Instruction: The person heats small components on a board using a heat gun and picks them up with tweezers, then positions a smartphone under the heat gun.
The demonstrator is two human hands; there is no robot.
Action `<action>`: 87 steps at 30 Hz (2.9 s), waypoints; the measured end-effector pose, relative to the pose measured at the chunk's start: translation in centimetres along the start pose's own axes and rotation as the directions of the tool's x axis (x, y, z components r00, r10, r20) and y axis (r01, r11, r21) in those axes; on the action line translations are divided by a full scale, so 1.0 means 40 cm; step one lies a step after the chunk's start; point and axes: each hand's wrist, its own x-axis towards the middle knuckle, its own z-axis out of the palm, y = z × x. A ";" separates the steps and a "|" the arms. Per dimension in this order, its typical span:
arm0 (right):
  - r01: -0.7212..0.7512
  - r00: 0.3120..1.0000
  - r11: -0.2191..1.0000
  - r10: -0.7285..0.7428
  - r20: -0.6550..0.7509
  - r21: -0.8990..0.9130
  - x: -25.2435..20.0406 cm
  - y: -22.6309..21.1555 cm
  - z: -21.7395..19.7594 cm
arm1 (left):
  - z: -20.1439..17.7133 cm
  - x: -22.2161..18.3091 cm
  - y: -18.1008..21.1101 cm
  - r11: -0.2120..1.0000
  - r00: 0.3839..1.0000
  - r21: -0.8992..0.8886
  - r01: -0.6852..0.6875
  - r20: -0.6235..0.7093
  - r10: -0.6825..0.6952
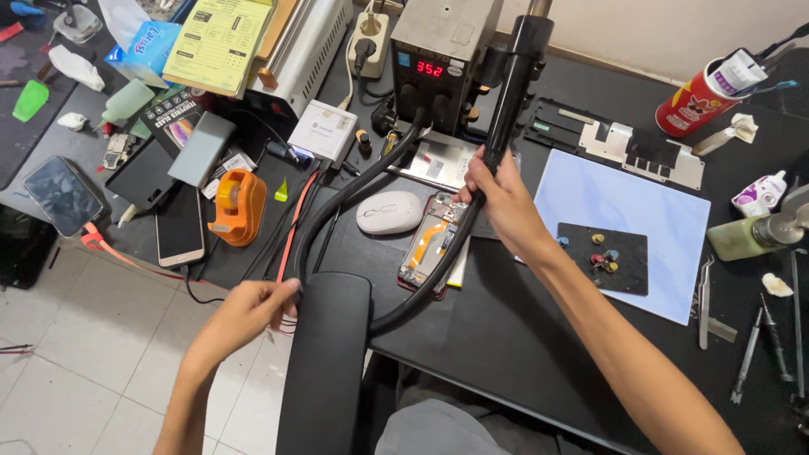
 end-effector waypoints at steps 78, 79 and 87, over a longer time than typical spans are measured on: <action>0.006 0.815 0.196 -0.570 -0.109 -0.981 -0.474 -0.160 -0.456 | 0.708 0.250 0.533 0.424 0.510 0.289 -0.858 0.391 0.766; 0.014 0.815 0.194 -0.571 -0.101 -0.981 -0.476 -0.158 -0.455 | 0.707 0.249 0.533 0.428 0.514 0.290 -0.856 0.394 0.762; 0.025 0.832 0.197 -0.547 -0.088 -0.980 -0.471 -0.152 -0.443 | 0.707 0.245 0.535 0.412 0.496 0.285 -0.865 0.373 0.784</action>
